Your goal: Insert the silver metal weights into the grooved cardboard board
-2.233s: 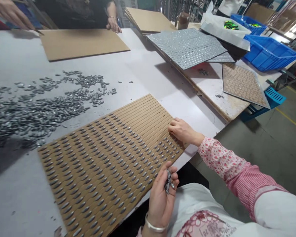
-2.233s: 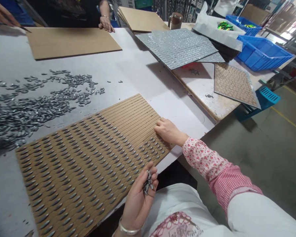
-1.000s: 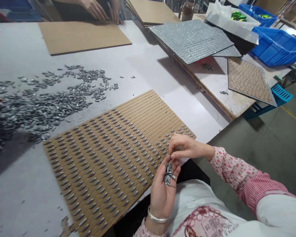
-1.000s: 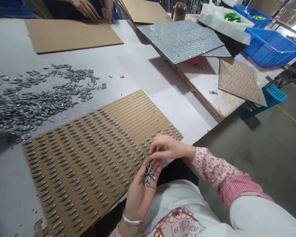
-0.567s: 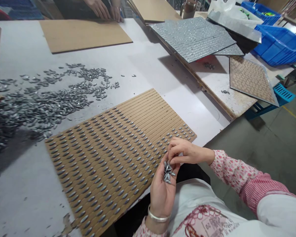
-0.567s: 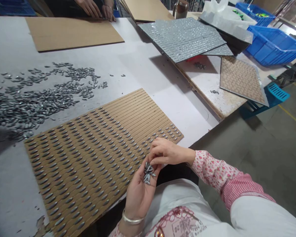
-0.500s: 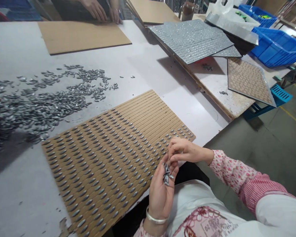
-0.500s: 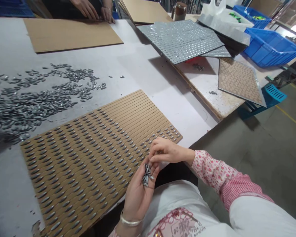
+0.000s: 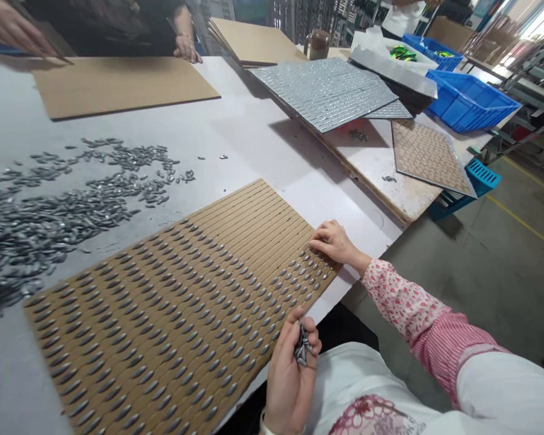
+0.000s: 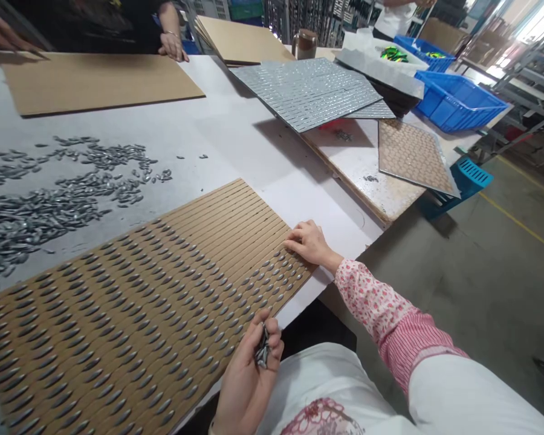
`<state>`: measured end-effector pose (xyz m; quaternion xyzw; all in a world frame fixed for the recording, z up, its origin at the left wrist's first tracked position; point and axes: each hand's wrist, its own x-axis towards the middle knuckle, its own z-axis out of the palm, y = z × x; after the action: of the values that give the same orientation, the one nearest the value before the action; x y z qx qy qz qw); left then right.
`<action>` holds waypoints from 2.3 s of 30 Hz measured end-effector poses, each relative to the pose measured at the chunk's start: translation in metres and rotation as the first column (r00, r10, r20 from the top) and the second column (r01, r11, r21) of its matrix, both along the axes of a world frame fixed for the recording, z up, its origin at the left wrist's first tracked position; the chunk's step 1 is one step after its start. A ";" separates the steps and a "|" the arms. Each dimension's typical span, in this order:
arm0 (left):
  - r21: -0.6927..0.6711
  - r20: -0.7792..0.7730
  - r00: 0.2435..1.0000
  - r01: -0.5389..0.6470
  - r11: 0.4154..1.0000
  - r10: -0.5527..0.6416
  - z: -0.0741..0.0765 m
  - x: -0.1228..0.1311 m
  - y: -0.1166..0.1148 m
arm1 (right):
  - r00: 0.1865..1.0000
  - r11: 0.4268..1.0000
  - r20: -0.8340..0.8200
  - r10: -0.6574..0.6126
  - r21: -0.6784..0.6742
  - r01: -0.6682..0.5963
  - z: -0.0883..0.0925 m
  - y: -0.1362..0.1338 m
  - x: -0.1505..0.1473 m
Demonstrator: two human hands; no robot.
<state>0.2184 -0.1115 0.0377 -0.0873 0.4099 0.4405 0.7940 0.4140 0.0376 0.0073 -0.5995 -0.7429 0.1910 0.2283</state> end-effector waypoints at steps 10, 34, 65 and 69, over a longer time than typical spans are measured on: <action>0.025 -0.030 0.999 -0.027 0.999 0.027 -0.002 0.001 0.002 | 0.999 0.997 -0.019 -0.030 0.074 0.031 0.005 -0.009 -0.009; 0.187 -0.238 0.970 0.000 0.982 0.045 0.006 -0.001 0.003 | 0.611 0.861 -0.789 -0.064 -0.354 -0.366 0.038 -0.059 -0.043; 0.028 -0.076 0.995 -0.065 0.997 0.067 -0.007 -0.001 0.002 | 0.992 0.993 -0.104 0.072 -0.087 -0.081 -0.004 0.018 0.026; 0.038 -0.078 0.995 -0.067 0.997 0.070 -0.008 0.000 0.001 | 0.989 0.990 -0.102 0.110 -0.075 -0.118 -0.005 0.018 0.026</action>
<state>0.2187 -0.1103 0.0299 -0.0697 0.4300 0.4777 0.7629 0.4402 0.0560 0.0027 -0.5549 -0.7555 0.2627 0.2287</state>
